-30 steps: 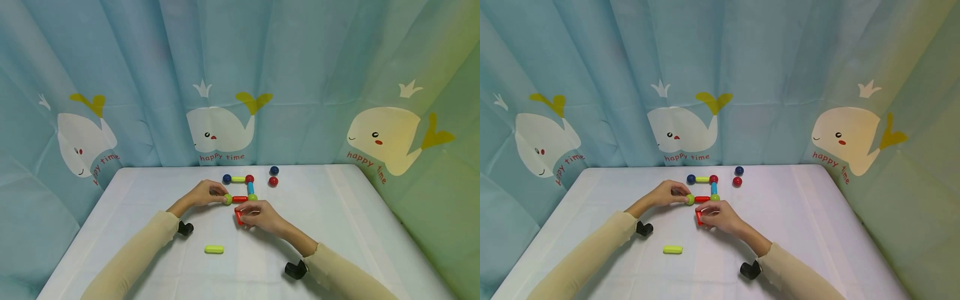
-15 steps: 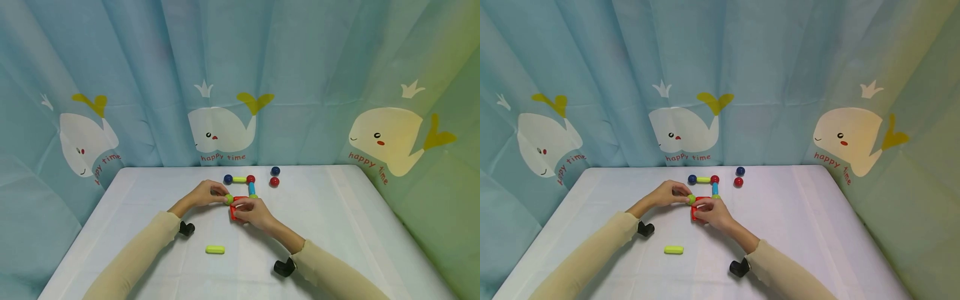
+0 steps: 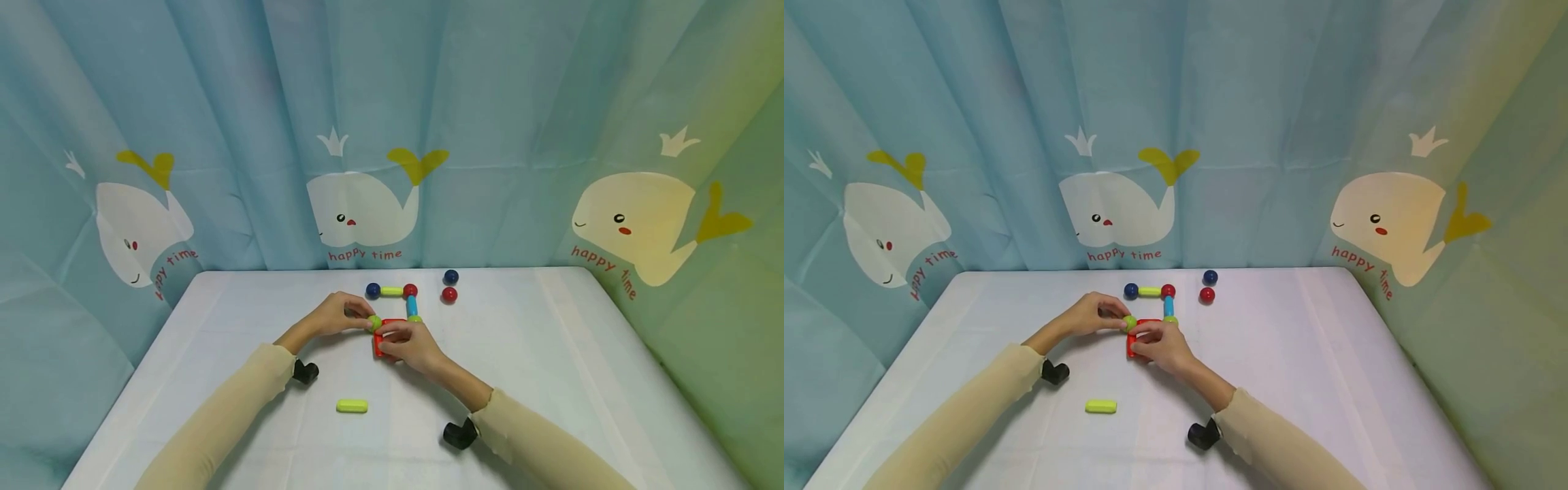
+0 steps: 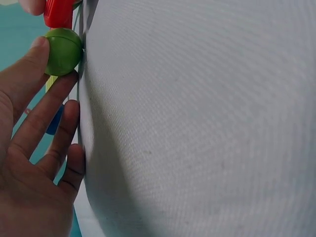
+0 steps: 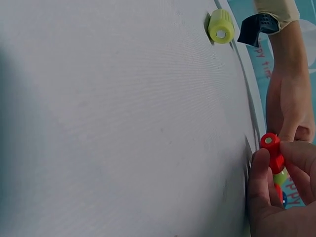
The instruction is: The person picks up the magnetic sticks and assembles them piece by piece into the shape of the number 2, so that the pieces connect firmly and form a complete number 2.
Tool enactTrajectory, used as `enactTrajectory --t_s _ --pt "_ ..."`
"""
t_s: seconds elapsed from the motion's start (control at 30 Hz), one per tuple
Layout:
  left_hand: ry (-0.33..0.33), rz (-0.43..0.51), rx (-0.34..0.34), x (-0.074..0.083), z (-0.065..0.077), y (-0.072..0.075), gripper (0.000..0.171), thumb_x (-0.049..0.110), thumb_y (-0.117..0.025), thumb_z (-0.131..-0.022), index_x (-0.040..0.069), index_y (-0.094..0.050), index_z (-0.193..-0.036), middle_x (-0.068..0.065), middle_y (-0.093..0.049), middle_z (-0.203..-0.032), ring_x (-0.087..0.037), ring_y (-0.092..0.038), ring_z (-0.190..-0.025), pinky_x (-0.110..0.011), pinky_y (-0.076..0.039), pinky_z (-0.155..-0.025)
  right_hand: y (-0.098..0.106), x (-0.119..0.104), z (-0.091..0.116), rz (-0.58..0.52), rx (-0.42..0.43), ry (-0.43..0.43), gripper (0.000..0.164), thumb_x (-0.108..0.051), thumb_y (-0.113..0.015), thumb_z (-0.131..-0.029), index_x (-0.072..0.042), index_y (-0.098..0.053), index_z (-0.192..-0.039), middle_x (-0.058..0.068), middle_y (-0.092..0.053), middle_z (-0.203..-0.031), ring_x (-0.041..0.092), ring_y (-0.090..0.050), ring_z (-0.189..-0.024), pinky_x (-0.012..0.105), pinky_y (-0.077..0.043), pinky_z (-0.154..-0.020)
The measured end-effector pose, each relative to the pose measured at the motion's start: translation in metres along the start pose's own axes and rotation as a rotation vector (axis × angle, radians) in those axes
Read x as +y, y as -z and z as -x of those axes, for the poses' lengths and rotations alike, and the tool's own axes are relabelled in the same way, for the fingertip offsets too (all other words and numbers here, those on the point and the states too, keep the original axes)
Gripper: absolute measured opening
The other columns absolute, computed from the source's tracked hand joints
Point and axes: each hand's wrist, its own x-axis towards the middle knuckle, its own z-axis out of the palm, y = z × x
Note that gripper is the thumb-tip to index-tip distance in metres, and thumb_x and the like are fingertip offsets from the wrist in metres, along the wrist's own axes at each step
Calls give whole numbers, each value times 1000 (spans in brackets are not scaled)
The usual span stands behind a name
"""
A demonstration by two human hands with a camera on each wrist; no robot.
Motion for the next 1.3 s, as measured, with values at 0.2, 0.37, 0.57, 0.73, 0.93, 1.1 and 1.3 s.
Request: enactTrajectory --t_s 0.2,0.37,0.57,0.73,0.93,1.1,1.3 --pt "-1 -7 6 1 0 0 19 21 -81 -90 14 -78 -108 5 -76 -100 -10 -69 -93 -37 -55 -92 -2 -3 -2 1 1 0 23 -4 -74 -94 -2 -75 -117 13 -75 -98 19 -70 -79 32 -61 -71" --pt "2 -8 7 2 1 0 18 21 -81 -90 14 -78 -107 5 -76 -99 -10 -68 -92 -37 -55 -93 -4 -5 -3 -13 5 -30 22 -4 -74 -94 -3 -76 -116 12 -75 -96 20 -71 -79 33 -62 -72" --pt "5 -9 7 1 1 -1 18 20 -81 -90 14 -78 -107 5 -76 -99 -10 -68 -92 -37 -55 -92 -6 -6 -3 2 -2 -20 23 -2 -74 -93 -1 -75 -116 12 -74 -94 20 -71 -78 32 -61 -70" --pt "7 -10 6 0 1 -1 19 20 -81 -90 14 -78 -108 5 -76 -99 -9 -69 -93 -36 -55 -92 -7 -8 -3 5 1 -24 23 -2 -75 -93 -1 -75 -116 12 -74 -93 19 -71 -77 32 -61 -69" --pt "3 -13 9 0 1 0 19 21 -81 -90 14 -78 -108 6 -76 -99 -9 -69 -92 -36 -55 -92 -8 -8 -4 10 8 -16 23 -2 -75 -92 -1 -74 -115 12 -74 -92 20 -71 -76 33 -61 -69" --pt "-11 -15 9 0 0 -1 19 20 -82 -90 14 -78 -107 6 -77 -99 -9 -70 -92 -34 -55 -90 -10 -5 -5 16 13 -9 24 -2 -76 -92 -1 -74 -116 13 -73 -92 20 -70 -75 34 -62 -69" --pt "-1 -22 12 -1 -1 -1 18 21 -82 -90 15 -79 -107 7 -76 -98 -9 -69 -92 -36 -55 -92 -11 -6 -4 24 12 -1 24 -3 -76 -92 -1 -74 -116 13 -73 -93 20 -70 -75 34 -62 -69"
